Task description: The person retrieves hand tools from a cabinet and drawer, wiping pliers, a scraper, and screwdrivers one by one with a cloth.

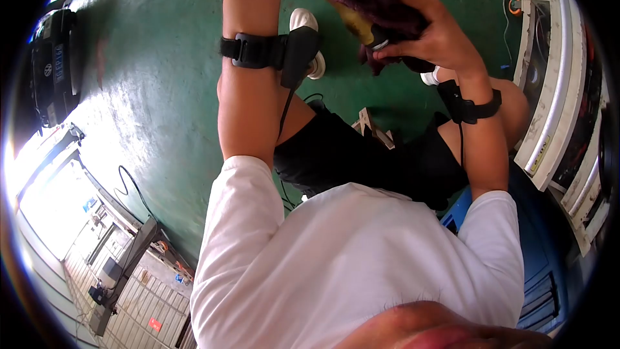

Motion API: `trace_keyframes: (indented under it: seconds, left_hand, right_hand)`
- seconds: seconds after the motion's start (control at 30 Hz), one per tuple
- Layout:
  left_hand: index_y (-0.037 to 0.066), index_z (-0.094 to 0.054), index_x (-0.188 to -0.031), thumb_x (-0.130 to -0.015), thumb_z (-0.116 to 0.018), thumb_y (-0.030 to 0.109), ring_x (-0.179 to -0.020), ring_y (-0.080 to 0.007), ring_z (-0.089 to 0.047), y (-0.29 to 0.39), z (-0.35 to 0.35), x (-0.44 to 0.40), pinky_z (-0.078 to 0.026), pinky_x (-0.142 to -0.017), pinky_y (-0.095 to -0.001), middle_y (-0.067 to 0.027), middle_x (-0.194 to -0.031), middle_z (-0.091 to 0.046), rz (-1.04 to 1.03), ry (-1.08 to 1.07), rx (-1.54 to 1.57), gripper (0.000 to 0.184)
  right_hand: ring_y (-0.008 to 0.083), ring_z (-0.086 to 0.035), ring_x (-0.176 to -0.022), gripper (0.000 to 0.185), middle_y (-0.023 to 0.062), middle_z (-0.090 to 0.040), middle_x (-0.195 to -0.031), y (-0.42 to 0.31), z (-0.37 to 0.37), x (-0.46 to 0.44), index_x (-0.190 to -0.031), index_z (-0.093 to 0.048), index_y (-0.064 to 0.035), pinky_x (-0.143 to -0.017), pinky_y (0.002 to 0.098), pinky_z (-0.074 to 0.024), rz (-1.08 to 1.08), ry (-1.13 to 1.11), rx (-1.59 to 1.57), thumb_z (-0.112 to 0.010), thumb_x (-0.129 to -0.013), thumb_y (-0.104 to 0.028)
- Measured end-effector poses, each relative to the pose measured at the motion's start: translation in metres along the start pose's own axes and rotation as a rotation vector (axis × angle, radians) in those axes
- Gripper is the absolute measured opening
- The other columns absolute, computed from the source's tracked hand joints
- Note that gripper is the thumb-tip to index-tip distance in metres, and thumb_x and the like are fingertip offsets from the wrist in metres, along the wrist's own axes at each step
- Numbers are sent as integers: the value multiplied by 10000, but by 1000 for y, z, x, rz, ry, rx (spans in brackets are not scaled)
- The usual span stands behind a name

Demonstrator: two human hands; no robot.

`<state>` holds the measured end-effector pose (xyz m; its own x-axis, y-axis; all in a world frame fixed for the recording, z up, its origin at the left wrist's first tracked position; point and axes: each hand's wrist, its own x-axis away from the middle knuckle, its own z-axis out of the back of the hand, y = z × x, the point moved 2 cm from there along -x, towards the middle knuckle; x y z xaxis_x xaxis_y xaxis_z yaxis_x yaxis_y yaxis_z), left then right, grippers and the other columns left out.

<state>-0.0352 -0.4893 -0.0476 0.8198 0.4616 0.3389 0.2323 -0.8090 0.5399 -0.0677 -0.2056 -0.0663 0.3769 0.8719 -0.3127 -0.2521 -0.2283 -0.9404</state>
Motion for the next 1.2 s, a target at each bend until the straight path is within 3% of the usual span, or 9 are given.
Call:
trace_keyframes:
  seconds: [0.1,0.2,0.37,0.6,0.77,0.87,0.97,1.03,1.2]
  left_hand:
    - [195,-321,-658,-1062,-462,379,-452,-108,-222,0,-4,0,-191,-404,-274,51,-562,-213,-15,17,-12,465]
    - [196,-321,-657,-1059,-465,388,-452,-110,-225,0,0,-2,-191,-405,-275,52,-558,-209,-10,9,-18,468]
    - [198,-317,-654,-1057,-463,396,-452,-114,-220,13,4,-6,-187,-408,-279,52,-557,-199,-94,-21,7,472]
    - [201,-311,-653,-1058,-461,412,-447,-115,-217,26,0,10,-173,-405,-288,53,-548,-212,-189,-22,47,480]
    - [206,-334,-663,-1046,-492,435,-426,-116,-243,-6,-17,18,-183,-398,-289,55,-539,-253,-110,198,0,473]
    - [208,-324,-680,-1046,-490,455,-426,-110,-223,-13,-1,12,-176,-404,-279,67,-552,-240,-125,142,35,472]
    - [150,-468,-648,-990,-567,365,-401,-196,-403,-4,11,9,-320,-397,-341,2,-503,-416,-94,35,164,416]
    - [170,-346,-733,-1032,-529,421,-480,-93,-199,3,-14,36,-171,-442,-274,68,-582,-236,-107,224,79,431]
    - [166,-371,-788,-1021,-542,412,-480,-79,-218,15,-2,39,-183,-433,-269,70,-610,-261,-158,282,171,380]
  right_hand:
    - [225,-601,-1204,873,126,-560,-1393,-3,2,-2,-1412,-529,-130,-1007,356,-517,56,-44,22,-908,-641,27]
    - [224,-615,-1160,623,130,-576,-1354,-17,-1,-11,-1199,-633,-62,-982,346,-520,-113,-67,-48,-892,-642,44]
    - [263,-642,-1070,374,99,-639,-1229,-30,-1,-17,-898,-600,-64,-919,342,-516,170,72,190,-875,-652,-10]
    - [283,-597,-1147,601,137,-554,-1293,-37,1,-20,-1130,-654,-30,-973,374,-497,-46,276,321,-942,-620,-168]
    - [344,-576,-1166,745,165,-487,-1351,-26,-15,-21,-1272,-610,-46,-978,412,-504,-8,34,386,-948,-630,-217]
    - [353,-601,-1114,650,164,-548,-1275,-31,-19,-26,-1174,-655,-35,-940,423,-526,7,12,473,-948,-617,-200]
    - [334,-641,-1026,552,147,-617,-1169,-38,-25,-33,-1029,-702,-13,-864,415,-554,92,28,556,-960,-576,-195]
    - [305,-660,-969,526,142,-627,-1152,-40,-31,-34,-984,-716,-27,-812,394,-565,93,86,605,-969,-543,-163]
    - [276,-673,-914,464,132,-639,-1127,-44,-50,-38,-858,-679,-33,-768,378,-570,210,134,667,-980,-519,-134]
